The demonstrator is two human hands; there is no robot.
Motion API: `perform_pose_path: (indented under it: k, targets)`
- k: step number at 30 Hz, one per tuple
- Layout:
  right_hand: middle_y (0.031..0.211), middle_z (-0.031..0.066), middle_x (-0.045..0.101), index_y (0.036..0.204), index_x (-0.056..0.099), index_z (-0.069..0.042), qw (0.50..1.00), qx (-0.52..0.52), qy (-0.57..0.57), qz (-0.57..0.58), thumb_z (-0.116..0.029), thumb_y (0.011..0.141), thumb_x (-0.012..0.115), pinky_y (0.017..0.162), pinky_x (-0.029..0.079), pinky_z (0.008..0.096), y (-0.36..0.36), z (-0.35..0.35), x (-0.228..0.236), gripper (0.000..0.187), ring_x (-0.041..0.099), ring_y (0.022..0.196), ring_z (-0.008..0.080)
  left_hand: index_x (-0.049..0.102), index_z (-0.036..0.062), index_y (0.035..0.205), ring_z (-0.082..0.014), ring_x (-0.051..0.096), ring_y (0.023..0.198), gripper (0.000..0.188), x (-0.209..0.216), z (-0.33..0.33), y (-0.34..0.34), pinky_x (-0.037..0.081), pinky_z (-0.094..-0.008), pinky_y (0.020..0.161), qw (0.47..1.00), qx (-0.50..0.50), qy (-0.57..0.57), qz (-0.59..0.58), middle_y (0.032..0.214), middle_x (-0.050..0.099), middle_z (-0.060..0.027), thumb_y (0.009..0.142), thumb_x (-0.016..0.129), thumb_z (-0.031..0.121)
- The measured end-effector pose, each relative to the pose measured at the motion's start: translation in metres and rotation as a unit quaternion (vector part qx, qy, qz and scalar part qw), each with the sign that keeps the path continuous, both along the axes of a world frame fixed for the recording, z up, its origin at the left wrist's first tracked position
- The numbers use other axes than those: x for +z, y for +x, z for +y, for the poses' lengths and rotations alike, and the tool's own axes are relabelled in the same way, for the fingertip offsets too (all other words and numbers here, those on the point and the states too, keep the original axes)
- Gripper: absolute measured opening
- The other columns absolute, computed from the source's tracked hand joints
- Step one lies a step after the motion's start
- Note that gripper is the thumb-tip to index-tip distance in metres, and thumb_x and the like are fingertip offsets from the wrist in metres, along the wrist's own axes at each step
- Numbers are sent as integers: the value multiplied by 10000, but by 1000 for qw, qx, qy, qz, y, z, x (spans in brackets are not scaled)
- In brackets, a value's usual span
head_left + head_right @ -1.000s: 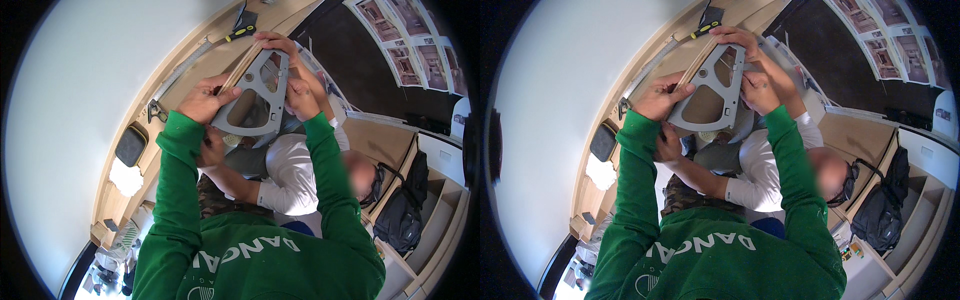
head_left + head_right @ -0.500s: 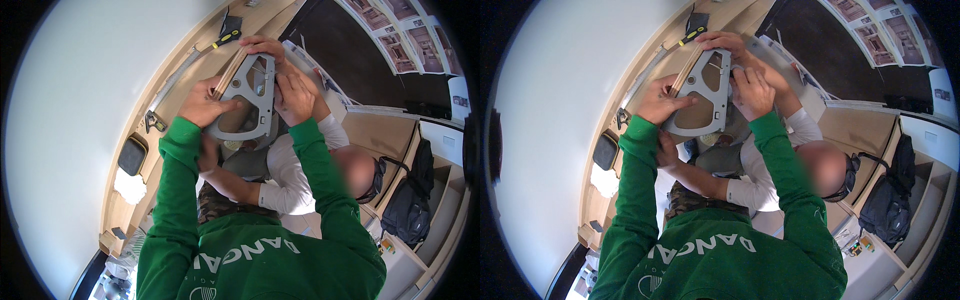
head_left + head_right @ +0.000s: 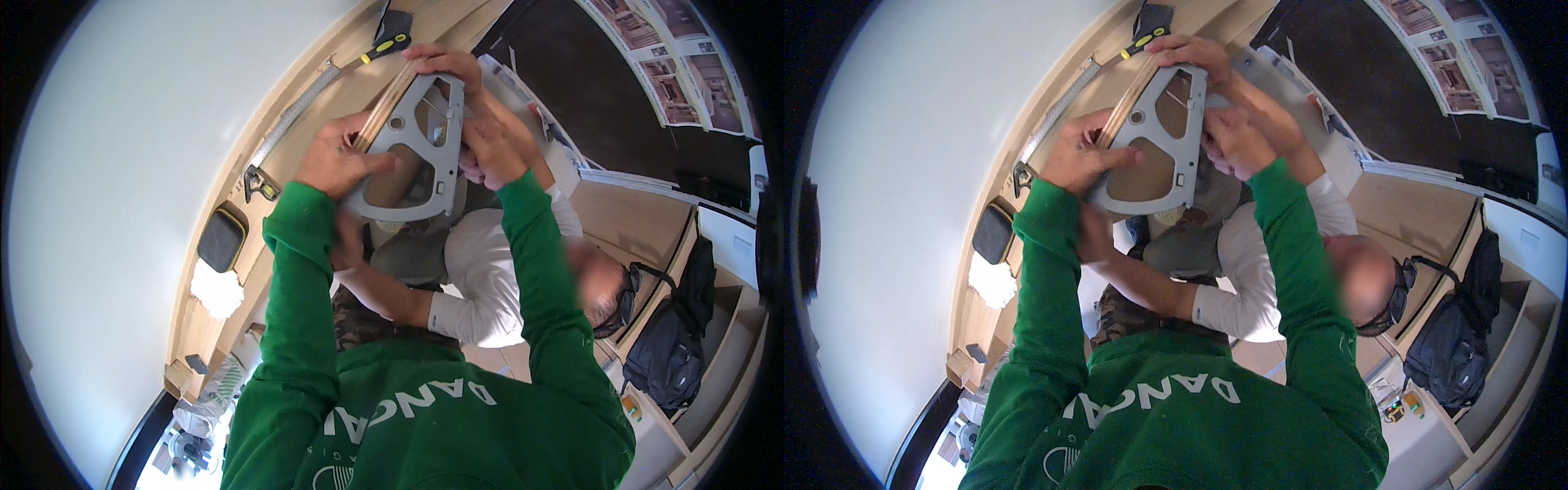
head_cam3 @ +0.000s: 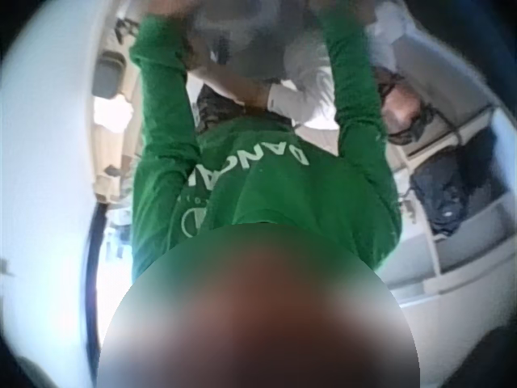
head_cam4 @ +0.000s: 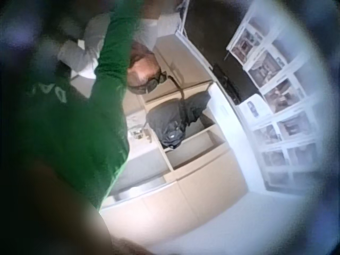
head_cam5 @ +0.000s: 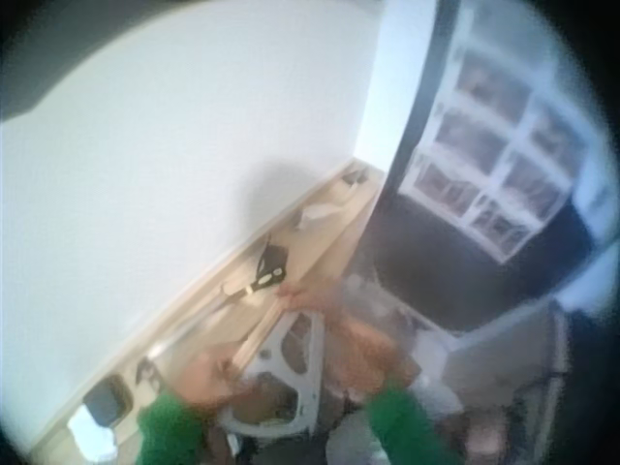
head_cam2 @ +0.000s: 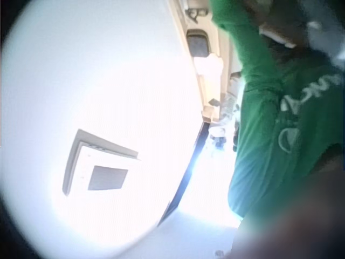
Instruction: The person uses a screwdriver to fasten a metal bracket to a wooden frame, aligning holes and tightening screws. Another person assists by holding the frame and handing over parts. The assembly continues with repeated alignment and screwing actions.
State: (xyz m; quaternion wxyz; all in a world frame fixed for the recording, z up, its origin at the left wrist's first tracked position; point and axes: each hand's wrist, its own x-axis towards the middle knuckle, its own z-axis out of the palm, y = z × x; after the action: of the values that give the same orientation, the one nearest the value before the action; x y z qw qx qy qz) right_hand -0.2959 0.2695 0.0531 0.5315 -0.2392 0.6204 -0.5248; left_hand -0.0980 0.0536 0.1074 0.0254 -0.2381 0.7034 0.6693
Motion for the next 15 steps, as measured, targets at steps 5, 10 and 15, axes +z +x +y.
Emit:
perform_pose_path:
  k: [5, 10, 15]
  targets:
    - [634, -35, 460, 933, 642, -102, 973, -15, -13, -232, -297, 1063, 647, 423, 308, 280, -14, 5, 2, 234, 413, 493, 62, 746, -3, 1221, -140, 713, 889, 455, 2, 1, -2, 579, -315, 858, 999, 9, 27, 29, 999, 782, -73, 793, 862, 98]
    - [767, 12, 551, 1023, 663, -88, 950, -110, -149, 252, -226, 984, 734, 518, 434, 334, 5, -3, -2, 160, 560, 640, 128, 668, -30, 1373, -155, 694, 1066, 629, 6, 7, -6, 549, -319, 987, 999, 10, 16, 37, 1169, 755, -83, 787, 886, 39]
    - [872, 80, 652, 1130, 692, -85, 726, -152, -125, 659, -114, 868, 797, 645, 559, 400, 19, 7, 2, 284, 705, 817, 269, 596, -7, 1489, -149, 650, 1144, 802, 5, 11, -19, 504, -318, 1060, 993, -13, 36, 112, 1241, 727, -78, 733, 865, -19]
